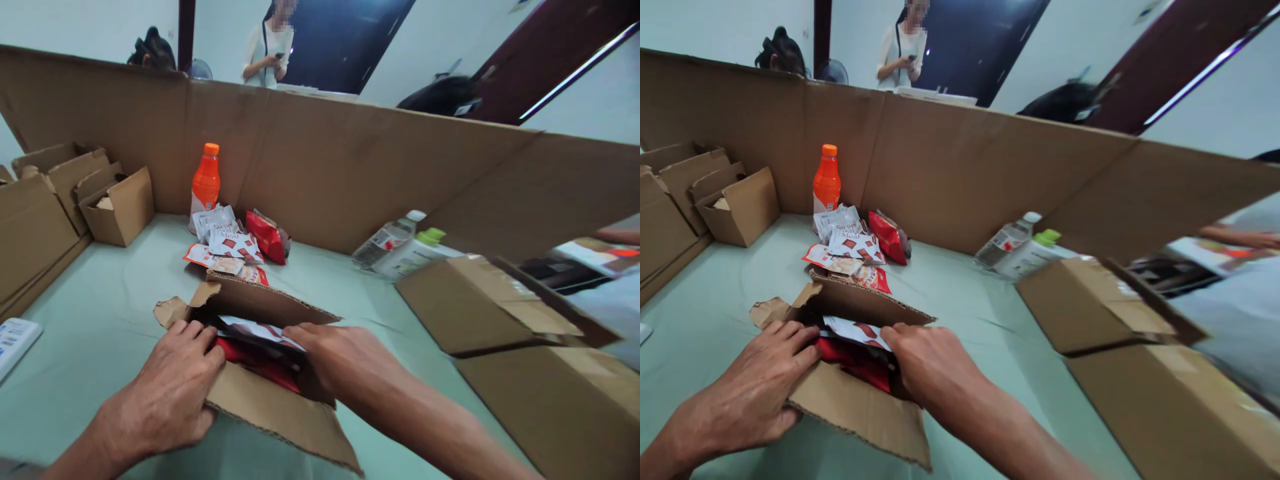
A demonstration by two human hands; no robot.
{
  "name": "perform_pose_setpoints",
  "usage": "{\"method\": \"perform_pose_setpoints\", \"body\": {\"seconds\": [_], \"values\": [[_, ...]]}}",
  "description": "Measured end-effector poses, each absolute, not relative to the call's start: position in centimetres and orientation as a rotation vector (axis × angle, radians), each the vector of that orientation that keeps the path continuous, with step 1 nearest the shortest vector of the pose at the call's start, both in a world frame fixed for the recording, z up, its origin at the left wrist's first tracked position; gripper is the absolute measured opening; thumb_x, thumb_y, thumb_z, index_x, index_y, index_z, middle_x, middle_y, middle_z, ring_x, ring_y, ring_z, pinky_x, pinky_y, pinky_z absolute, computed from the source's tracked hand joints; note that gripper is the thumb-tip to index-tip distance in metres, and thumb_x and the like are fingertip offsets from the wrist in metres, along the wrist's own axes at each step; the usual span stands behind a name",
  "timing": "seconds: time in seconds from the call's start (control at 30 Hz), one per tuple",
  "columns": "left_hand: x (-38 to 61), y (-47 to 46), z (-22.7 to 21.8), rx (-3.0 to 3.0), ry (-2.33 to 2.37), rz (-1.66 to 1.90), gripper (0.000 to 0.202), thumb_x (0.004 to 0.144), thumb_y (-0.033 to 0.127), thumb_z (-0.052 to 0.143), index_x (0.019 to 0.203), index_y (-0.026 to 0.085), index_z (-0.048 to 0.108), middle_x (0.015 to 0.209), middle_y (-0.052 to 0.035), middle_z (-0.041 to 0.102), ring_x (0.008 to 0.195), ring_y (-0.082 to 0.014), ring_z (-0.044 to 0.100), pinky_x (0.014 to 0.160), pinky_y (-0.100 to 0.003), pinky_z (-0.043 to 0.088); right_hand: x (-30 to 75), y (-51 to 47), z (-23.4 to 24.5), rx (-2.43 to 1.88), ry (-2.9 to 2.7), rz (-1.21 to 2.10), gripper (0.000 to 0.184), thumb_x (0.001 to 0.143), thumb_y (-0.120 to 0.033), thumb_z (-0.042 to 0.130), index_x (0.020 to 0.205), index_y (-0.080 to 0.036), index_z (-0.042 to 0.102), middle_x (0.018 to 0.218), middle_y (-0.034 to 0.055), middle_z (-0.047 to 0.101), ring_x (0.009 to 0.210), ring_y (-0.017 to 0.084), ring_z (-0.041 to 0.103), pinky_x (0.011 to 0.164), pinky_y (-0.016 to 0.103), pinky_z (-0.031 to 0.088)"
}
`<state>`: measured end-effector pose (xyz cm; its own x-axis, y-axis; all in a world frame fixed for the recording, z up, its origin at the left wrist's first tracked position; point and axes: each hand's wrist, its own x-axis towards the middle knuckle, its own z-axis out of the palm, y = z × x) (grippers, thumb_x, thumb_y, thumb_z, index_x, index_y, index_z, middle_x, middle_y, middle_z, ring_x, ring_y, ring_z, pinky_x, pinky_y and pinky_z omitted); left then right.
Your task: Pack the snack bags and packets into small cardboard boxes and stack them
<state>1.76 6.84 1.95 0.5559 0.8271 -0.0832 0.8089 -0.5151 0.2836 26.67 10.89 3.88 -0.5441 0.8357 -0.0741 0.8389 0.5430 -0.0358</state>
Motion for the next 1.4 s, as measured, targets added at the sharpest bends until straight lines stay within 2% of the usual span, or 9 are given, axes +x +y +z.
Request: {"method": "perform_pose_setpoints", "body": {"seconds": [0.1, 0.37, 0.5, 0.63, 0.73, 0.93, 1.13, 1.23, 1.4], "values": [[1.7, 6.6, 2.1, 2.519, 1.339, 0.084, 0.040, 0.067, 0.017, 0.064, 0.106, 0.015, 0.068, 0.124, -0.0142, 0.066, 0.117, -0.0362, 0.056, 0.110, -0.058, 0.041, 23.8, 13.1, 2.9, 1.378, 2.446, -0.243, 0.028, 0.088, -0.006, 0.051, 0.100, -0.014, 0.075, 0.094, 0.0167, 0.079, 0.086, 0.030, 0.076, 0.068, 0.033, 0.051], [1.7, 6.7, 1.8, 2.553, 1.290, 0.137, 0.048, 0.065, 0.013, 0.064, 0.112, 0.016, 0.068, 0.129, -0.0147, 0.066, 0.118, -0.0370, 0.058, 0.108, -0.060, 0.045, 24.6, 14.5, 2.7, 1.188, 2.688, -0.481, 0.030, 0.099, -0.020, 0.050, 0.118, -0.018, 0.073, 0.111, 0.0094, 0.079, 0.099, 0.024, 0.075, 0.083, 0.031, 0.055], [1.1, 5.7, 1.7, 2.631, 1.186, 0.414, 0.048, 0.071, 0.011, 0.063, 0.119, 0.018, 0.064, 0.136, -0.0132, 0.062, 0.130, -0.0353, 0.053, 0.111, -0.056, 0.047, 27.4, 12.1, 4.0, 1.459, 3.255, -0.148, 0.029, 0.101, -0.023, 0.049, 0.118, -0.020, 0.072, 0.117, 0.0094, 0.077, 0.104, 0.022, 0.073, 0.090, 0.035, 0.058], [-0.4, 4.1, 1.5, 2.690, 1.218, 0.955, 0.049, 0.087, 0.013, 0.059, 0.135, 0.023, 0.053, 0.162, -0.0095, 0.037, 0.151, -0.0322, 0.031, 0.121, -0.053, 0.036, 28.4, 12.5, 4.1, 1.637, 3.322, 0.353, 0.029, 0.098, -0.030, 0.057, 0.121, -0.018, 0.071, 0.123, 0.0135, 0.074, 0.111, 0.030, 0.069, 0.095, 0.045, 0.055], [-1.3, 4.2, 0.6, 2.514, 1.444, 1.206, 0.069, 0.092, 0.021, 0.061, 0.155, 0.024, 0.032, 0.164, -0.0123, 0.033, 0.150, -0.0318, 0.035, 0.121, -0.052, 0.038, 28.5, 15.3, 2.9, 1.821, 3.085, 0.009, 0.030, 0.096, -0.032, 0.055, 0.116, -0.021, 0.074, 0.112, 0.0105, 0.078, 0.098, 0.028, 0.072, 0.083, 0.039, 0.056], [-1.4, 6.2, -1.9, 2.398, 1.349, 0.981, 0.076, 0.091, 0.030, 0.061, 0.158, 0.030, 0.023, 0.141, -0.0117, 0.062, 0.133, -0.0320, 0.059, 0.109, -0.056, 0.052, 28.3, 18.7, 2.4, 1.872, 2.860, -0.608, 0.030, 0.090, -0.031, 0.049, 0.086, -0.019, 0.077, 0.084, 0.0034, 0.079, 0.074, 0.021, 0.070, 0.066, 0.029, 0.050], [-0.4, 7.1, -1.9, 2.349, 1.349, 1.069, 0.056, 0.098, 0.029, 0.056, 0.150, 0.030, 0.034, 0.123, -0.0085, 0.067, 0.115, -0.0253, 0.067, 0.102, -0.046, 0.058, 28.9, 13.5, 3.8, 1.849, 2.942, -0.771, 0.041, 0.099, -0.043, 0.043, 0.100, -0.023, 0.079, 0.096, 0.0051, 0.081, 0.082, 0.022, 0.073, 0.072, 0.031, 0.055], [0.3, 7.5, -1.8, 2.359, 1.390, 1.211, 0.046, 0.098, 0.024, 0.054, 0.142, 0.027, 0.042, 0.128, -0.0098, 0.057, 0.118, -0.0233, 0.061, 0.101, -0.040, 0.057, 29.5, 12.3, 3.2, 1.775, 3.028, -0.739, 0.036, 0.099, -0.041, 0.047, 0.107, -0.023, 0.078, 0.113, 0.0086, 0.079, 0.102, 0.025, 0.074, 0.088, 0.036, 0.059], [0.4, 8.1, -2.1, 2.348, 1.480, 1.133, 0.048, 0.099, 0.028, 0.055, 0.144, 0.027, 0.039, 0.137, -0.0111, 0.051, 0.128, -0.0266, 0.054, 0.109, -0.048, 0.052, 30.0, 12.8, 2.6, 1.577, 3.007, -0.820, 0.043, 0.105, -0.045, 0.042, 0.102, -0.026, 0.081, 0.123, 0.0082, 0.075, 0.114, 0.024, 0.070, 0.101, 0.041, 0.056]]}}
